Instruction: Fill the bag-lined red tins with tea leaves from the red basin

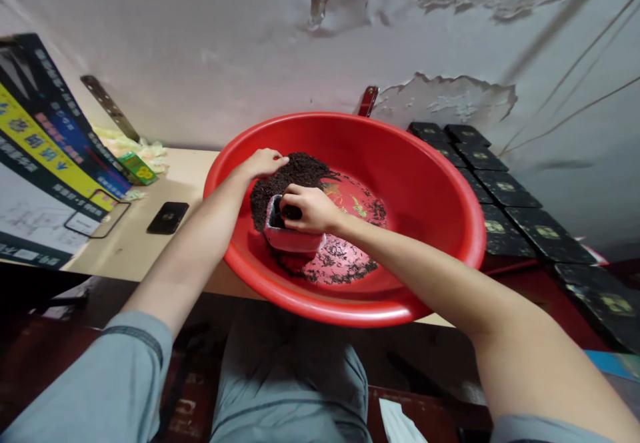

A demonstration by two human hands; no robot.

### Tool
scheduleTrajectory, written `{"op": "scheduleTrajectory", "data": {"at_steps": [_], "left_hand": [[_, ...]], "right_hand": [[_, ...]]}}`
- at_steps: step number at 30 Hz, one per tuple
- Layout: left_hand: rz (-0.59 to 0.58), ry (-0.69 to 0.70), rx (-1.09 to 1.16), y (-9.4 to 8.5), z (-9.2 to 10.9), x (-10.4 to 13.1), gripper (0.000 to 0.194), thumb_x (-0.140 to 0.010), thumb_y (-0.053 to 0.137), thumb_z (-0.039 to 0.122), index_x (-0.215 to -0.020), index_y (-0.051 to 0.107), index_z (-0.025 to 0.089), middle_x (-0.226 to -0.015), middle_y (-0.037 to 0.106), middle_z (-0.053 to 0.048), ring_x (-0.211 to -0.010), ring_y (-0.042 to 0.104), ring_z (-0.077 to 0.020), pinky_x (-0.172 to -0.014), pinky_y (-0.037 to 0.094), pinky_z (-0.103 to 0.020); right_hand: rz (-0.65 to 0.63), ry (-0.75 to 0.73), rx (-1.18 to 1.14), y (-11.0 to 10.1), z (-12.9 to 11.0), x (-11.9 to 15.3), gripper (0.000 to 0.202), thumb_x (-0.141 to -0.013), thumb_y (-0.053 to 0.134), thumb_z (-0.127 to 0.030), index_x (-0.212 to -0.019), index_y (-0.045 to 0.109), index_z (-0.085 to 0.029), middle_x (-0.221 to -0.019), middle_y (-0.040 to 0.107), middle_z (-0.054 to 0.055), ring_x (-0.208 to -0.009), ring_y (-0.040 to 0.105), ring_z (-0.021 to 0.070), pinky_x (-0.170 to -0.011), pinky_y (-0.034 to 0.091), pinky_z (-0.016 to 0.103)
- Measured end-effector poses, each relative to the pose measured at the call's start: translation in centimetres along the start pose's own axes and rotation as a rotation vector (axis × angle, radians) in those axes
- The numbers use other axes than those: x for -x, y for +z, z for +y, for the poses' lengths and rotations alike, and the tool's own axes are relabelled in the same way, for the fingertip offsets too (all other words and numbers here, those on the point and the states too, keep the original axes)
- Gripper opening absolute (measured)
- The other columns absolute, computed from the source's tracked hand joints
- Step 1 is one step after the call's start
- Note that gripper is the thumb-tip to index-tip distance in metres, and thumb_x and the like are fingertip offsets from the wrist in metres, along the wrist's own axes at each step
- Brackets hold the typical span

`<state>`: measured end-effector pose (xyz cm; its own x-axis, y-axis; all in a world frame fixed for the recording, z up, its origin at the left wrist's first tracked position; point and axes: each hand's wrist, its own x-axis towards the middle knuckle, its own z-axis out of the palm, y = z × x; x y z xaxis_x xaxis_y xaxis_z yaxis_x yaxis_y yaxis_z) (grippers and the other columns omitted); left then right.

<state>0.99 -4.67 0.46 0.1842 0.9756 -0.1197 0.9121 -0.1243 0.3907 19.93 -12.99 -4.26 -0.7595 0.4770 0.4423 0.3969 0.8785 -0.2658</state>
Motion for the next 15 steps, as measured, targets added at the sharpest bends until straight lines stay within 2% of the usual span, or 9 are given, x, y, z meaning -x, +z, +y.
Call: {"op": "scheduleTrajectory", "data": {"at_steps": [2, 4, 6, 7, 11, 15], "left_hand": [[-0.054, -0.022, -0.045, 0.6, -0.6, -0.3, 0.047, -0.102, 0.047, 0.044, -0.135, 0.064, 0.015, -0.112, 0.076, -0.012, -0.082, 0.074, -0.0221, -0.071, 0.056, -0.028], [-0.087, -0.044, -0.139, 1.1, -1.1, -0.7, 0.053, -0.100, 0.053, 0.044, -0.146, 0.056, 0.017, -0.136, 0.067, -0.012, -0.110, 0.071, -0.0243, -0.090, 0.055, -0.028], [-0.127, -0.077, -0.231, 1.5, -1.5, -0.9, 0.063, -0.099, 0.058, 0.044, -0.155, 0.044, 0.018, -0.155, 0.051, -0.012, -0.137, 0.055, -0.0249, -0.109, 0.045, -0.027], [-0.154, -0.101, -0.262, 1.8, -1.6, -1.0, 0.068, -0.098, 0.060, 0.043, -0.158, 0.039, 0.018, -0.160, 0.044, -0.014, -0.144, 0.047, -0.0253, -0.114, 0.039, -0.027], [-0.229, -0.206, -0.306, 2.8, -1.9, -1.1, 0.084, -0.097, 0.061, 0.047, -0.165, 0.021, 0.017, -0.168, 0.025, -0.022, -0.148, 0.042, -0.0310, -0.117, 0.037, -0.034], [-0.266, -0.249, -0.298, 4.1, -2.1, -1.0, 0.101, -0.093, 0.063, 0.056, -0.167, 0.004, 0.023, -0.171, 0.008, -0.023, -0.153, 0.031, -0.0365, -0.120, 0.033, -0.041]], "right_hand": [[-0.018, -0.019, 0.042, 0.1, -0.1, 0.0, 0.022, -0.088, 0.063, -0.037, -0.095, 0.072, -0.019, -0.104, 0.069, 0.012, -0.084, 0.065, 0.0208, -0.074, 0.050, 0.031], [-0.016, -0.039, 0.056, 0.2, -0.3, 0.0, 0.026, -0.091, 0.062, -0.041, -0.094, 0.073, -0.018, -0.109, 0.070, 0.013, -0.086, 0.066, 0.0208, -0.076, 0.050, 0.031], [-0.028, -0.062, 0.059, 0.3, -0.3, 0.0, 0.028, -0.094, 0.061, -0.042, -0.092, 0.076, -0.018, -0.111, 0.072, 0.012, -0.087, 0.067, 0.0198, -0.076, 0.050, 0.030], [-0.044, -0.070, 0.068, 0.3, -0.3, 0.0, 0.029, -0.096, 0.060, -0.042, -0.092, 0.077, -0.018, -0.109, 0.072, 0.011, -0.086, 0.068, 0.0190, -0.075, 0.049, 0.030], [-0.123, -0.096, 0.134, -0.2, 0.0, -0.2, 0.029, -0.100, 0.058, -0.038, -0.093, 0.079, -0.020, -0.098, 0.075, 0.009, -0.080, 0.067, 0.0164, -0.068, 0.046, 0.027], [-0.243, -0.133, 0.065, -1.7, 0.1, -0.5, 0.025, -0.100, 0.058, -0.030, -0.095, 0.080, -0.021, -0.100, 0.077, 0.008, -0.084, 0.070, 0.0173, -0.073, 0.050, 0.028]]}}
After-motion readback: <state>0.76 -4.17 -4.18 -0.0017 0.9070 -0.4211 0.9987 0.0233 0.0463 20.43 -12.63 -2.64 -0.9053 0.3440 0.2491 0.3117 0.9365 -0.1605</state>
